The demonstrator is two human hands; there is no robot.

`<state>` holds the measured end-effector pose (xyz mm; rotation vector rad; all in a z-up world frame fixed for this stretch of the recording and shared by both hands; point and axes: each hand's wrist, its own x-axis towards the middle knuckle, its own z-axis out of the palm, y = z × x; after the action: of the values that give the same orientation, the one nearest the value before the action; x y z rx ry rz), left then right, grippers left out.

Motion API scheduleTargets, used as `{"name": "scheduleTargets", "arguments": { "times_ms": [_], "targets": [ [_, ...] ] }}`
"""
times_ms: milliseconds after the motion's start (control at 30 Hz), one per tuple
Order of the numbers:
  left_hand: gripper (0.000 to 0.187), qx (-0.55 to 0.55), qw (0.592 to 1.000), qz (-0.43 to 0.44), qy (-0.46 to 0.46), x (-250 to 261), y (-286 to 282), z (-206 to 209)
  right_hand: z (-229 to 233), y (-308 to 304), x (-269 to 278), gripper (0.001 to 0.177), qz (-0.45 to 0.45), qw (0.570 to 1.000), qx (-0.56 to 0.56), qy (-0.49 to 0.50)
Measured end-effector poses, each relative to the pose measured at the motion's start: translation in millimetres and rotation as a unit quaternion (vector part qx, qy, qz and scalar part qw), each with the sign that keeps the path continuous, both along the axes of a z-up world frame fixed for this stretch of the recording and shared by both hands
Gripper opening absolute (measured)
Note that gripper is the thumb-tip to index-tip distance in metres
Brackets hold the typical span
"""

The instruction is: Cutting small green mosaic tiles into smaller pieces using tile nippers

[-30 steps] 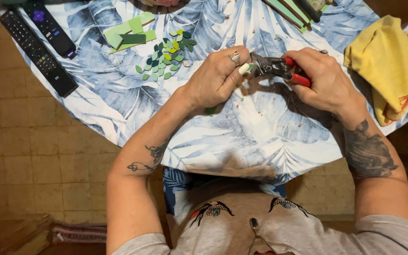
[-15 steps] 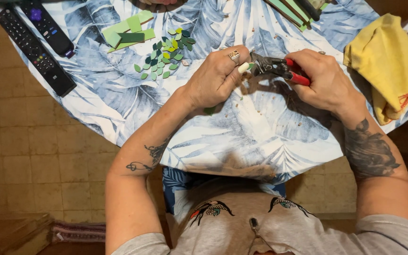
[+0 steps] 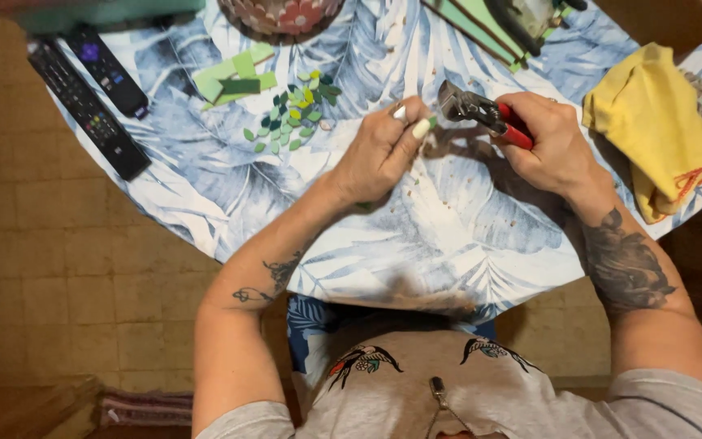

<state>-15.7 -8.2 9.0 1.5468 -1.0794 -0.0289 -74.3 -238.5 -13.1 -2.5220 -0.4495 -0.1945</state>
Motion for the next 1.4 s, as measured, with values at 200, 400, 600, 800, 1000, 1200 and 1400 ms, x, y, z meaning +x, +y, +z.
{"name": "scheduleTargets", "arguments": {
  "times_ms": [200, 400, 600, 800, 1000, 1200, 1400],
  "targets": [
    [0.018, -0.055, 0.994, -0.014, 0.093, 3.8, -4.4, -10.6, -13.6, -11.0, 7.2, 0.036, -0.029, 0.995, 0.087, -0.025],
    [0.011, -0.04, 0.993, 0.003, 0.109, 8.5, -0.9, -12.4, -6.3, -9.7, 7.7, 0.032, -0.033, 0.995, 0.093, -0.006],
    [0.012, 0.006, 0.99, -0.013, 0.137, 3.5, 3.7, 9.5, 5.0, -6.7, 4.5, 0.03, -0.027, 0.999, 0.036, 0.028],
    [0.017, -0.011, 0.99, -0.013, 0.138, 0.4, 6.1, 16.3, 20.9, -5.4, 1.8, 0.035, -0.008, 0.997, 0.07, 0.045],
    [0.029, 0.025, 0.998, 0.048, 0.041, -1.9, -0.3, 1.3, 15.7, -17.3, -41.1, 0.031, -0.061, 0.981, 0.107, 0.147],
    [0.021, 0.139, 0.965, 0.201, -0.099, -1.9, 64.1, 33.1, 1.7, -4.1, -98.0, 0.021, -0.141, 0.945, 0.224, 0.193],
    [0.018, 0.422, 0.849, 0.246, -0.201, -0.7, 136.1, -0.3, 12.2, 38.8, -108.6, 0.038, -0.129, 0.876, 0.418, 0.205]
  ]
}}
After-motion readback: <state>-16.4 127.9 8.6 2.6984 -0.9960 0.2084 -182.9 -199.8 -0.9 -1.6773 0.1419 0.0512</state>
